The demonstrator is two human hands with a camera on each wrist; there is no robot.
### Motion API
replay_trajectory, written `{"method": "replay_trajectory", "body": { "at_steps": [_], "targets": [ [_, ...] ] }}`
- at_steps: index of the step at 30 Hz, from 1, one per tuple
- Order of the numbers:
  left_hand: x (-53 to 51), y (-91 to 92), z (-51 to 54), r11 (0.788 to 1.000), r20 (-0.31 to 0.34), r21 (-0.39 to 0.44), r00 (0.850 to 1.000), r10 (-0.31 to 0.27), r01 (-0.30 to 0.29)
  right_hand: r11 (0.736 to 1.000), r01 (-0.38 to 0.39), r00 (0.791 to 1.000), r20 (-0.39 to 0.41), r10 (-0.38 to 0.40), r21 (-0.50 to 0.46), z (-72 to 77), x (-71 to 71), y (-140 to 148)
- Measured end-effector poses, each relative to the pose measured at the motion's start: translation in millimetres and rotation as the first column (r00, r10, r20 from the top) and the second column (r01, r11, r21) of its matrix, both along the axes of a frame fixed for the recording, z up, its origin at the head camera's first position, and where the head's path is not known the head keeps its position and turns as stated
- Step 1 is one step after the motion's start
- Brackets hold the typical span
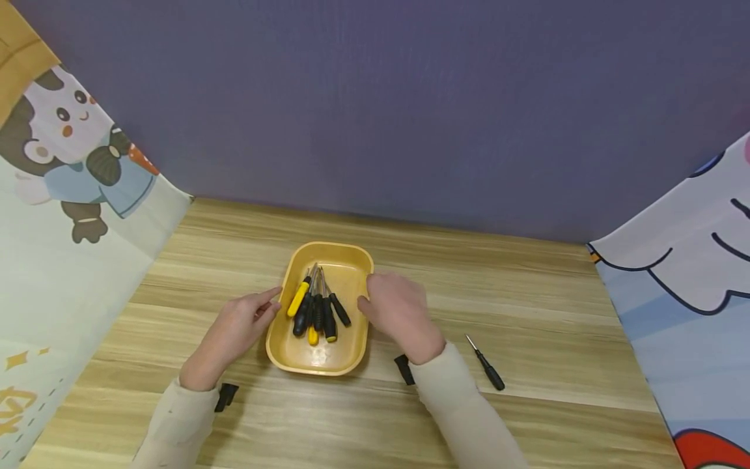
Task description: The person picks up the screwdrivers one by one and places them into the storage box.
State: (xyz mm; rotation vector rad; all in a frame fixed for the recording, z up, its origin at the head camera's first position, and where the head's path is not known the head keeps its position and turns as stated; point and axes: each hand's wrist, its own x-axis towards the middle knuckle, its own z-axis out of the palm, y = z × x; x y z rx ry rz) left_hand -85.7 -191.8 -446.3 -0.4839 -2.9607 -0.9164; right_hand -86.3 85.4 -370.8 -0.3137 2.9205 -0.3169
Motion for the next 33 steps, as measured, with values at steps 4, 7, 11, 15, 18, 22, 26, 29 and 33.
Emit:
{"method": "replay_trajectory", "body": {
  "at_steps": [4,7,11,15,18,22,26,29,33],
  "targets": [
    [-0.5,-0.4,0.6,1.000,0.012,-0.007,1.000,0.003,-0.003,0.998,0.048,0.998,0.025,-0.049,0.040,-1.8,10.6,21.8],
    [-0.3,-0.3,0.9,1.000,0.026,-0.009,1.000,0.006,-0.006,0.995,0.081,0.996,0.038,-0.083,0.051,-4.6,19.5,38.7],
    [-0.1,-0.3,0.7,1.000,0.034,-0.015,0.999,0.009,-0.008,0.996,0.089,0.996,-0.023,-0.088,0.030,-13.2,35.3,61.2],
    [-0.1,-0.1,0.5,1.000,0.033,-0.017,0.999,0.009,-0.008,0.995,0.095,0.993,-0.070,-0.092,0.034,-26.4,52.0,84.3],
    [-0.1,-0.2,0.7,1.000,0.029,-0.018,1.000,0.007,-0.006,0.991,0.126,0.990,-0.063,-0.123,0.039,-37.4,61.9,102.7],
    [-0.3,-0.4,1.3,1.000,0.022,-0.018,1.000,0.003,-0.003,0.984,0.175,0.985,-0.012,-0.174,0.040,-50.5,70.6,125.9],
    [0.1,-0.6,0.6,1.000,0.017,-0.019,1.000,-0.003,0.004,0.971,0.226,0.973,0.035,-0.229,0.072,-61.3,77.0,143.8],
    [0.5,-0.5,0.8,1.000,0.018,-0.018,1.000,-0.003,0.003,0.963,0.257,0.962,0.075,-0.263,0.082,-67.6,80.4,152.9],
    [1.2,-0.5,0.7,1.000,0.021,-0.021,1.000,0.001,-0.001,0.958,0.276,0.951,0.120,-0.284,0.078,-75.3,83.7,160.0]
  ]
}}
